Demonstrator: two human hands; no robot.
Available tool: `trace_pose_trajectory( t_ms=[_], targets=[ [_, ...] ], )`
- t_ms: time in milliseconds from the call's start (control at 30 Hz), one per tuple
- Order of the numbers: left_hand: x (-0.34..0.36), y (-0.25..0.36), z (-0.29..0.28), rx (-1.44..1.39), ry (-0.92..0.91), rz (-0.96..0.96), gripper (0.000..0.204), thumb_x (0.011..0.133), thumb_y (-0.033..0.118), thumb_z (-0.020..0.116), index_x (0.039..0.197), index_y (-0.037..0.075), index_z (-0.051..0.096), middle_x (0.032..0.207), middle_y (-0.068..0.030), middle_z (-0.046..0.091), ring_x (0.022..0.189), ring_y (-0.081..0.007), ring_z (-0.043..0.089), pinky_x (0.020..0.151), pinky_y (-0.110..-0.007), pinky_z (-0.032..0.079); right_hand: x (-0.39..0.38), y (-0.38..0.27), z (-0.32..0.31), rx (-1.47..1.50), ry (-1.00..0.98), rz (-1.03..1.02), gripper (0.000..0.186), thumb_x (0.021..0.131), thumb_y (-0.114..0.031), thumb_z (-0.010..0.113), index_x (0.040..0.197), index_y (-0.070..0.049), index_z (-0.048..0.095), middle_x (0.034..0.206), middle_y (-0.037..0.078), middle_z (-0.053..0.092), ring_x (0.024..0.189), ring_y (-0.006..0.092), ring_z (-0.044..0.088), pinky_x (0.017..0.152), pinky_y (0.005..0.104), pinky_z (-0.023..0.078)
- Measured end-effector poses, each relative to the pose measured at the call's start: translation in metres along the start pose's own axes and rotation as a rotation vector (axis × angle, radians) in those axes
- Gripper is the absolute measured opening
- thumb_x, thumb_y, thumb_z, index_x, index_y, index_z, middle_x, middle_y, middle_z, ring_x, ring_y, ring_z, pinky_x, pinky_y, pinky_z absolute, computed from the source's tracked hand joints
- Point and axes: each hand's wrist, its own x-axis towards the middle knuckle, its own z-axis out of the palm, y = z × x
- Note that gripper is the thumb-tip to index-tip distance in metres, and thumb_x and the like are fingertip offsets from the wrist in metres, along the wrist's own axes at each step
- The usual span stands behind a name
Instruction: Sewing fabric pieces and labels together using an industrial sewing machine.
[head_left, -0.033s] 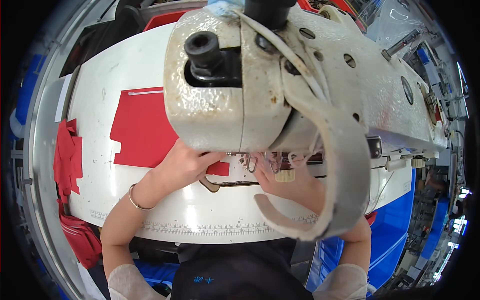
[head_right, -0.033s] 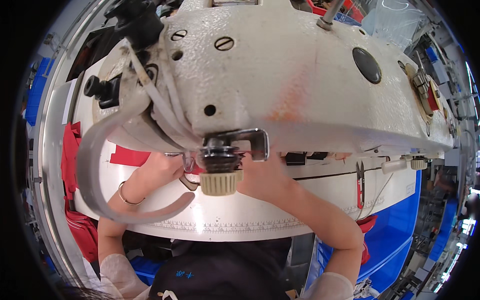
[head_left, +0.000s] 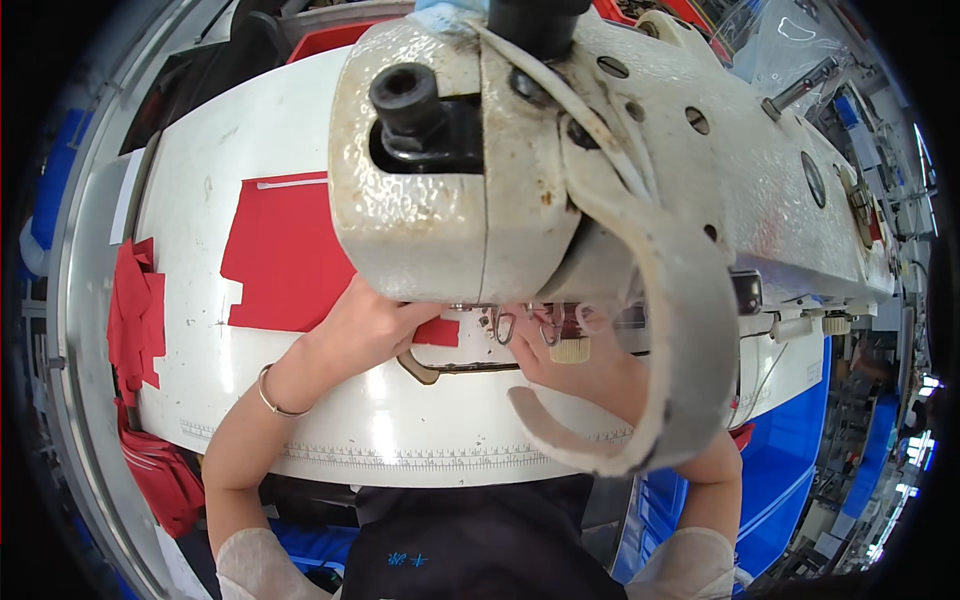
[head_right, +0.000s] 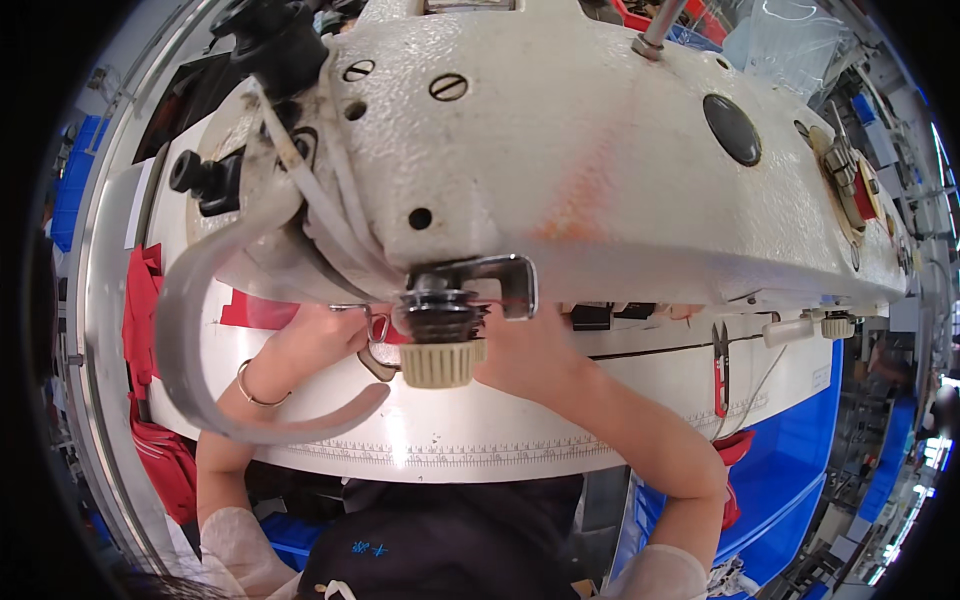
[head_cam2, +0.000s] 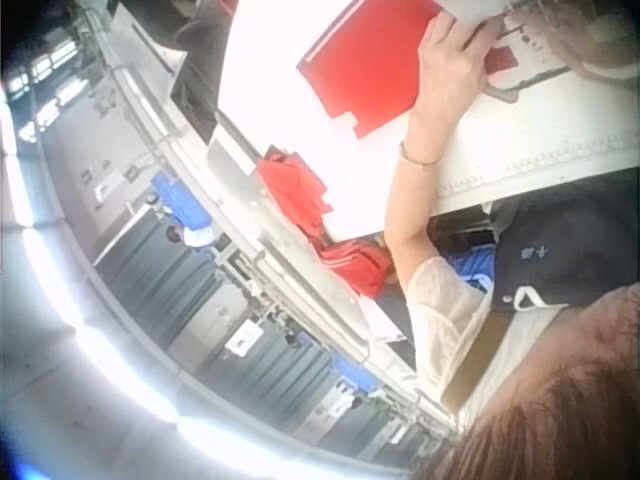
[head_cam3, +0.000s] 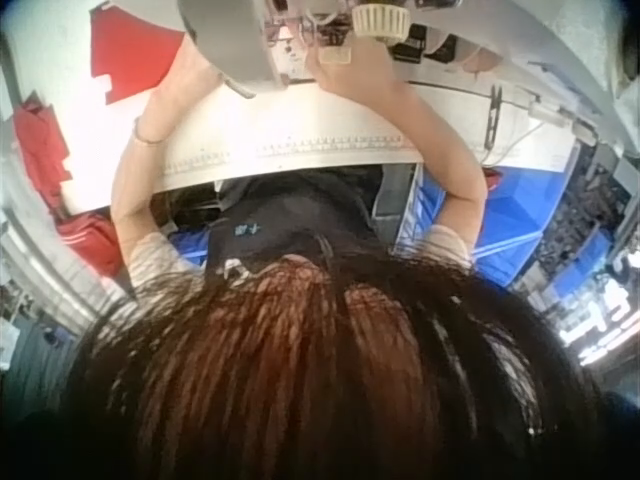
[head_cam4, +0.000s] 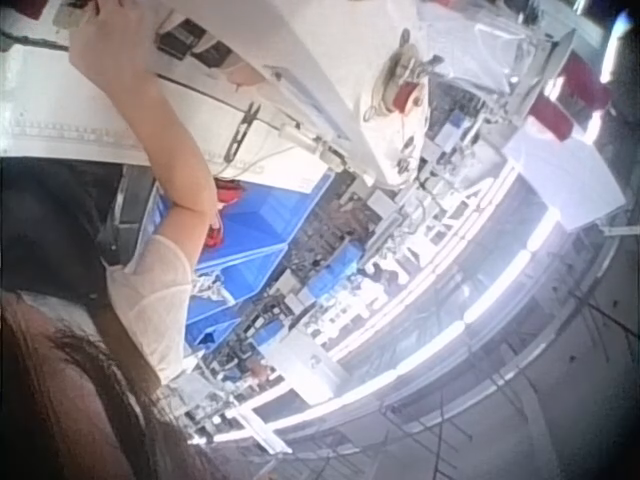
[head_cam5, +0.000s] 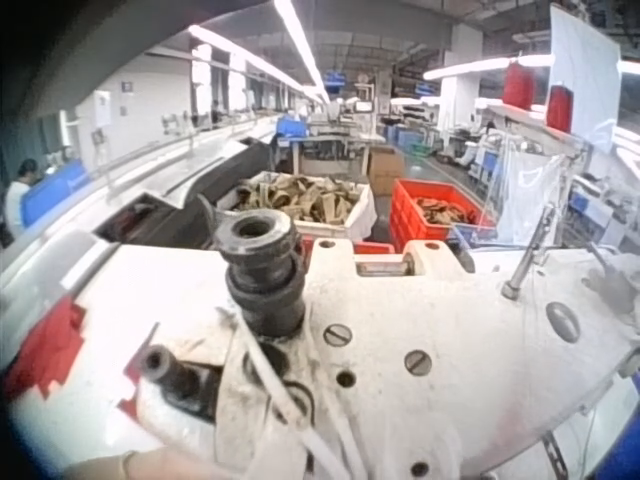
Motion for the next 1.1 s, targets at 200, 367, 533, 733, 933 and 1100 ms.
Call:
trace_pose_trajectory(
  t_ms=[200,367,533,733,933,1100],
  targets=[
    [0.011,-0.008,0.000,0.003,0.076,-0.017,0.032,0.061,-0.002,0.069,0.092,0.004,0.068,0.093,-0.0129,0.063,0.088,-0.0329,0.059,0.080,-0.044,0.048,0.004,0.007,-0.013,0.070,0.058,-0.046,0.015,0.059,-0.015,0.066,0.070,-0.006,0.061,0.075,0.008,0.054,0.066,0.0249,0.058,0.054,0.0391,0.045],
    [0.012,-0.007,-0.002,0.022,0.080,0.003,0.030,0.062,-0.002,0.069,0.092,0.003,0.068,0.092,-0.0128,0.063,0.087,-0.0329,0.059,0.077,-0.043,0.049,0.013,0.006,-0.028,0.196,0.202,-0.067,0.015,0.058,-0.013,0.067,0.061,-0.007,0.054,0.069,0.006,0.050,0.060,0.0229,0.055,0.050,0.0360,0.044],
    [0.010,-0.005,-0.004,-0.052,0.021,-0.071,0.028,0.064,-0.005,0.066,0.092,0.003,0.067,0.086,-0.0126,0.062,0.085,-0.0334,0.059,0.078,-0.041,0.049,0.017,0.006,-0.026,0.268,0.256,-0.024,0.014,0.061,-0.013,0.069,0.063,-0.007,0.057,0.064,0.005,0.046,0.058,0.0219,0.053,0.048,0.0340,0.043],
    [0.013,-0.016,-0.032,-0.388,0.157,-0.377,0.024,0.082,0.000,0.059,0.104,0.004,0.068,0.106,-0.0135,0.066,0.105,-0.0319,0.059,0.091,-0.039,0.047,0.005,0.012,-0.013,0.176,-0.057,-0.095,0.017,0.064,-0.013,0.069,0.078,-0.005,0.064,0.063,0.005,0.048,0.057,0.0201,0.054,0.047,0.0334,0.042],
    [-0.030,-0.031,-0.046,0.182,0.010,-0.483,0.041,0.092,0.020,0.055,0.132,0.010,0.051,0.138,-0.0102,0.048,0.129,-0.0331,0.042,0.103,-0.040,0.040,0.010,-0.002,-0.017,0.189,0.219,-0.180,0.042,0.075,-0.020,0.069,0.112,-0.002,0.064,0.075,0.006,0.057,0.062,0.0162,0.055,0.052,0.0298,0.043],
    [-0.084,0.068,-0.003,1.035,-0.284,-0.578,0.055,0.094,0.039,0.051,0.118,-0.009,0.057,0.094,-0.0300,0.063,0.069,-0.0299,0.061,0.056,-0.031,0.049,0.010,-0.045,-0.059,0.437,0.018,-0.508,0.069,0.078,-0.039,0.062,0.132,0.001,0.046,0.116,0.009,0.057,0.117,0.0218,0.049,0.096,0.0343,0.040]
  ],
)
